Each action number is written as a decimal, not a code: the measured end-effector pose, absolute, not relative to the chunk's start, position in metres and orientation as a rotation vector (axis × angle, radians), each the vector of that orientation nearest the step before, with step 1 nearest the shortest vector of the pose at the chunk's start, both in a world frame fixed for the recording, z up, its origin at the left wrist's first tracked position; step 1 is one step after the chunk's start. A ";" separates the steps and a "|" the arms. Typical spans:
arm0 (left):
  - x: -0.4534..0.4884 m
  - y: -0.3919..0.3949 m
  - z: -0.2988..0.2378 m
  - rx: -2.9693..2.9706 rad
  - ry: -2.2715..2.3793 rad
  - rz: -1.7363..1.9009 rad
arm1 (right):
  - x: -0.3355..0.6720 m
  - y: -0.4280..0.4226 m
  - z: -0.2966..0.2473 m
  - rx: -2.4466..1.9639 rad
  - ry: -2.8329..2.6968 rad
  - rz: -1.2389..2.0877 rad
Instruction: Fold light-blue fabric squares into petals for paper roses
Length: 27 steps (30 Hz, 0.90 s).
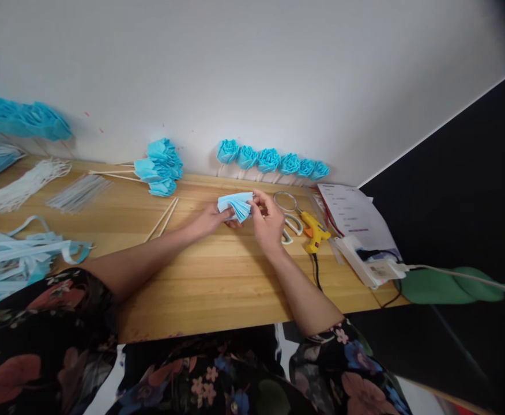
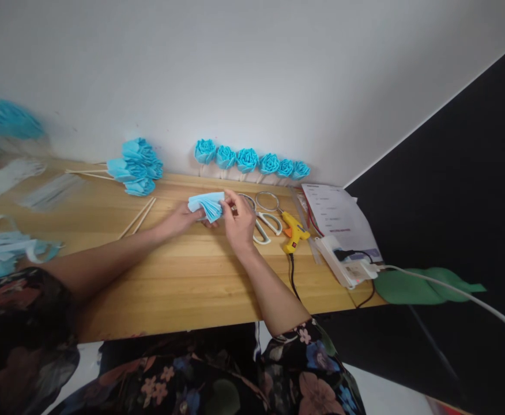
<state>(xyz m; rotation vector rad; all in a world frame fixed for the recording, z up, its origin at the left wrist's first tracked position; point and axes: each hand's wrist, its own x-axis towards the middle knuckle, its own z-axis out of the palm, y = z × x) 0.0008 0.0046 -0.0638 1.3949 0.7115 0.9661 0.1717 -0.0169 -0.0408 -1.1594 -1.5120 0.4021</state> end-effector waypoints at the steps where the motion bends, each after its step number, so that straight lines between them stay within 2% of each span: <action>1: 0.001 0.005 -0.064 1.396 0.707 0.969 | 0.171 -0.017 -0.041 -1.163 -1.495 0.418; 7: 0.002 0.005 -0.065 1.353 0.687 0.993 | 0.171 -0.021 -0.038 -1.138 -1.533 0.337; 14: 0.004 0.007 -0.072 1.249 0.748 1.052 | 0.172 -0.023 -0.031 -0.985 -1.972 0.043; 18: 0.004 0.008 -0.072 1.272 0.774 1.105 | 0.170 -0.026 -0.030 -0.937 -2.014 0.180; 24: 0.005 0.005 -0.068 1.325 0.756 1.033 | 0.168 -0.027 -0.035 -1.124 -1.635 0.607; 27: 0.004 0.006 -0.068 1.359 0.742 1.020 | 0.167 -0.023 -0.041 -1.147 -1.500 0.671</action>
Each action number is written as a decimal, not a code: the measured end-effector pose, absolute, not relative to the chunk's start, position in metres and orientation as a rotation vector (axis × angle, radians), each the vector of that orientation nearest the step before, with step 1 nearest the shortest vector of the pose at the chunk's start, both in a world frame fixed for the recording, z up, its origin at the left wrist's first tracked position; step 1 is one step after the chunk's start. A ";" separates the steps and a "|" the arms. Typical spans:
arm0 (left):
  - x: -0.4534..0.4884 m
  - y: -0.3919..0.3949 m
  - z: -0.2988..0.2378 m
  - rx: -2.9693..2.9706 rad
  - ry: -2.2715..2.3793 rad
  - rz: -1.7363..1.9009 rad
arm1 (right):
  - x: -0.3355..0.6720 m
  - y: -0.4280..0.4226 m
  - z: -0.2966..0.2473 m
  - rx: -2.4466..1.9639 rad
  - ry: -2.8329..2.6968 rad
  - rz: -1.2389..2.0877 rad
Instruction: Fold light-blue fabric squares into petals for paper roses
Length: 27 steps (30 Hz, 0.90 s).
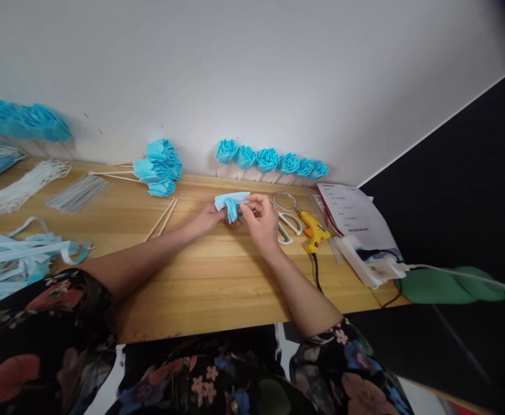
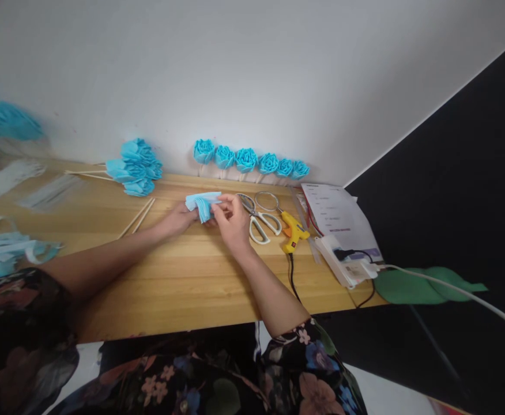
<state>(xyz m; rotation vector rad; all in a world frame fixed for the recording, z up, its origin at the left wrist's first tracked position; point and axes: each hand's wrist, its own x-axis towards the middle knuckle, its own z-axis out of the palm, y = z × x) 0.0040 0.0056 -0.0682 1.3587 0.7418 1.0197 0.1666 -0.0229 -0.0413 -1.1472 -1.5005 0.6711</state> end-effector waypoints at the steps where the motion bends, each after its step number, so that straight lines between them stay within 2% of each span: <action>1: 0.004 0.006 -0.068 1.374 0.734 1.009 | 0.166 -0.021 -0.043 -1.148 -1.473 0.675; 9: 0.002 0.003 -0.060 1.414 0.737 0.973 | 0.168 -0.015 -0.047 -1.183 -1.395 0.675; 18: -0.001 0.004 -0.064 1.425 0.739 0.955 | 0.171 -0.018 -0.037 -1.137 -1.549 0.342; 27: 0.001 0.005 -0.065 1.377 0.674 0.978 | 0.172 -0.017 -0.040 -1.185 -1.583 0.345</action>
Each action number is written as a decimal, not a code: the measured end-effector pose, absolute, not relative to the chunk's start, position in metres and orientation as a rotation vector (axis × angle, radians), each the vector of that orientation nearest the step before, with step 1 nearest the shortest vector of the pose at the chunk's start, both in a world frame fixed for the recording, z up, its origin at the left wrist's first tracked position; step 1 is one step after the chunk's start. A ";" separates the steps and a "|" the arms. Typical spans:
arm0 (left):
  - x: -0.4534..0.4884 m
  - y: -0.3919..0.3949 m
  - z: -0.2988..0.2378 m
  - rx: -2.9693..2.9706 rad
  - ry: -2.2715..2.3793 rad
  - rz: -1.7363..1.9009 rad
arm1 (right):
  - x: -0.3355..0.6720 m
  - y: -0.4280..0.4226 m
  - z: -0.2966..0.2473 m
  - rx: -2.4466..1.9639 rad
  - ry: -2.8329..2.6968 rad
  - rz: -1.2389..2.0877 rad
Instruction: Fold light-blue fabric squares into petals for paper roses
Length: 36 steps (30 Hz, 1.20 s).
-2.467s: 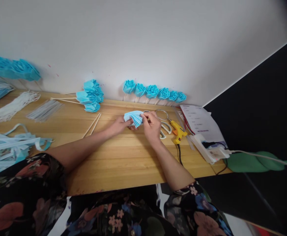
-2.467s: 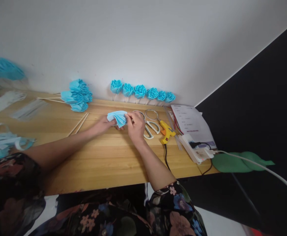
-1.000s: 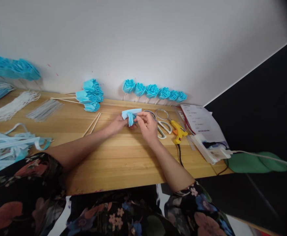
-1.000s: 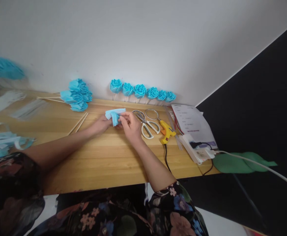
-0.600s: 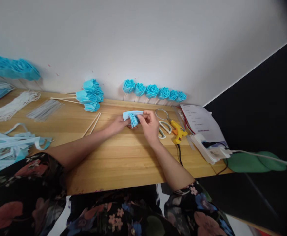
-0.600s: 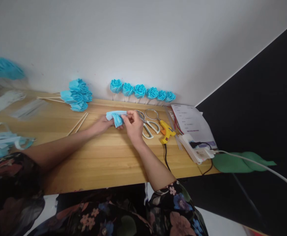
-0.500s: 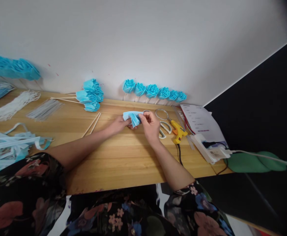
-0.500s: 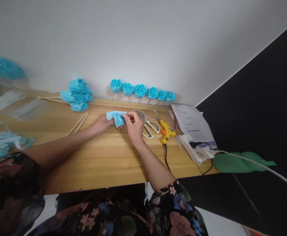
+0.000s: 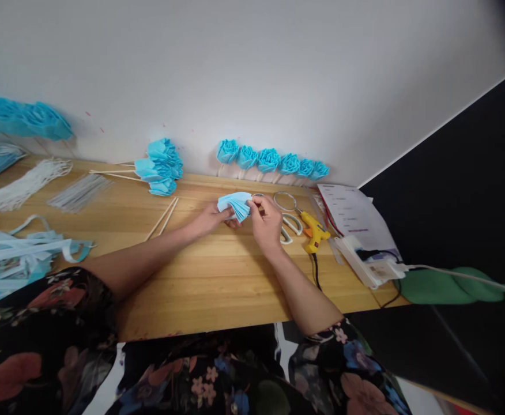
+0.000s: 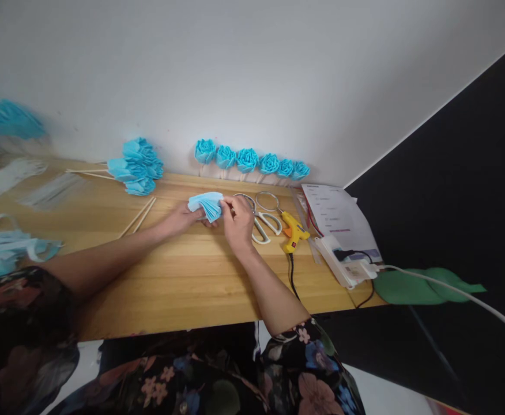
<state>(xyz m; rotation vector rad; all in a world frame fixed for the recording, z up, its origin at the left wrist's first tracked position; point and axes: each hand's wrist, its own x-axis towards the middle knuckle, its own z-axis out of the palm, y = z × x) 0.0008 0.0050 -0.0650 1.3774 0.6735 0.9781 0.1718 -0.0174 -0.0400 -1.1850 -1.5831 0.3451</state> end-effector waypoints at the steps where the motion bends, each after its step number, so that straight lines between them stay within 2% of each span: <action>1: 0.001 0.005 -0.065 1.375 0.670 0.977 | 0.171 -0.017 -0.040 -1.186 -1.558 0.370; 6: 0.001 0.006 -0.068 1.356 0.664 0.993 | 0.168 -0.018 -0.039 -1.184 -1.426 0.490; 29: 0.001 0.008 -0.071 1.329 0.658 1.016 | 0.167 -0.018 -0.039 -1.163 -1.404 0.486; 36: 0.003 0.007 -0.073 1.303 0.691 1.024 | 0.169 -0.023 -0.039 -1.062 -1.642 0.287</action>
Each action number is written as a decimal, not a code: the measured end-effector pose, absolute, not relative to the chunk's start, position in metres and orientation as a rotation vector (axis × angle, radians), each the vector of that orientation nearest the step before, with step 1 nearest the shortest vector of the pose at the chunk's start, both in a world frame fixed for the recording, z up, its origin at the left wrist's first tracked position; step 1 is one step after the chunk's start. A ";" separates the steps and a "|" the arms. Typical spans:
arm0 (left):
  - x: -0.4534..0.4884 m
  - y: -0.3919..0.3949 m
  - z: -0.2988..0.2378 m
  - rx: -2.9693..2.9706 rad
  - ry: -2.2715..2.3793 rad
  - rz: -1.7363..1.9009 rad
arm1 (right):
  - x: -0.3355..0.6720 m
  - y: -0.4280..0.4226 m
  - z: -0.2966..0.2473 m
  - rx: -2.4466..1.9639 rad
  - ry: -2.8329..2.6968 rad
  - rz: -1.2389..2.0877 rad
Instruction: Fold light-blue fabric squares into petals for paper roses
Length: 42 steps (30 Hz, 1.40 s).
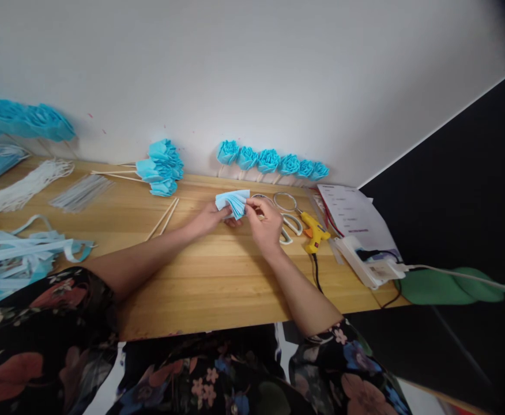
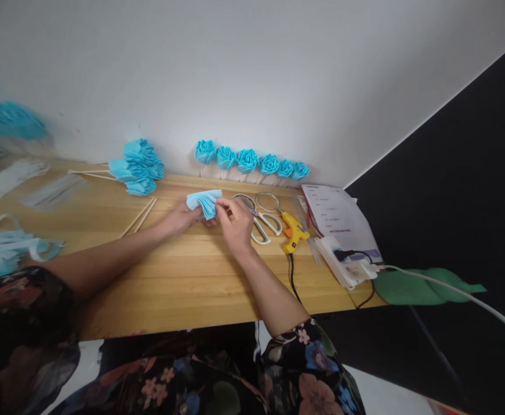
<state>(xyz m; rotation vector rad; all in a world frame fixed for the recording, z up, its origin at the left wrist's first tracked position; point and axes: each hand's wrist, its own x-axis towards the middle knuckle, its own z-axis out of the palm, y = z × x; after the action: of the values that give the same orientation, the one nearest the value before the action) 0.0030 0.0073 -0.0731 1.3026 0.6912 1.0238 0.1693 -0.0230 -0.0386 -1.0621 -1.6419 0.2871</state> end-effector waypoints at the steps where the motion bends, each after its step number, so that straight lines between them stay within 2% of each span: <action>1: 0.003 0.007 -0.073 1.307 0.704 1.033 | 0.170 -0.023 -0.038 -1.027 -1.696 0.243; 6: 0.002 0.008 -0.072 1.368 0.796 1.091 | 0.169 -0.022 -0.035 -0.909 -1.956 0.086; 10: 0.002 0.007 -0.068 1.417 0.809 1.109 | 0.168 -0.024 -0.032 -0.941 -2.005 0.168; 17: 0.005 0.005 -0.068 1.324 0.749 1.031 | 0.168 -0.023 -0.040 -1.101 -1.576 0.560; 25: 0.003 0.004 -0.065 1.402 0.707 1.001 | 0.167 -0.014 -0.046 -1.138 -1.379 0.635; 36: 0.000 0.004 -0.065 1.456 0.765 0.979 | 0.172 -0.018 -0.039 -1.144 -1.571 0.354; 42: 0.000 0.003 -0.064 1.429 0.737 0.977 | 0.173 -0.019 -0.039 -1.161 -1.613 0.336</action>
<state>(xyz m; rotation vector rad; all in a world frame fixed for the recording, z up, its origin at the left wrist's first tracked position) -0.0004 0.0033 -0.0637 1.4294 0.7370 0.9775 0.1733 -0.0186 -0.0385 -1.1609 -1.6127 0.3364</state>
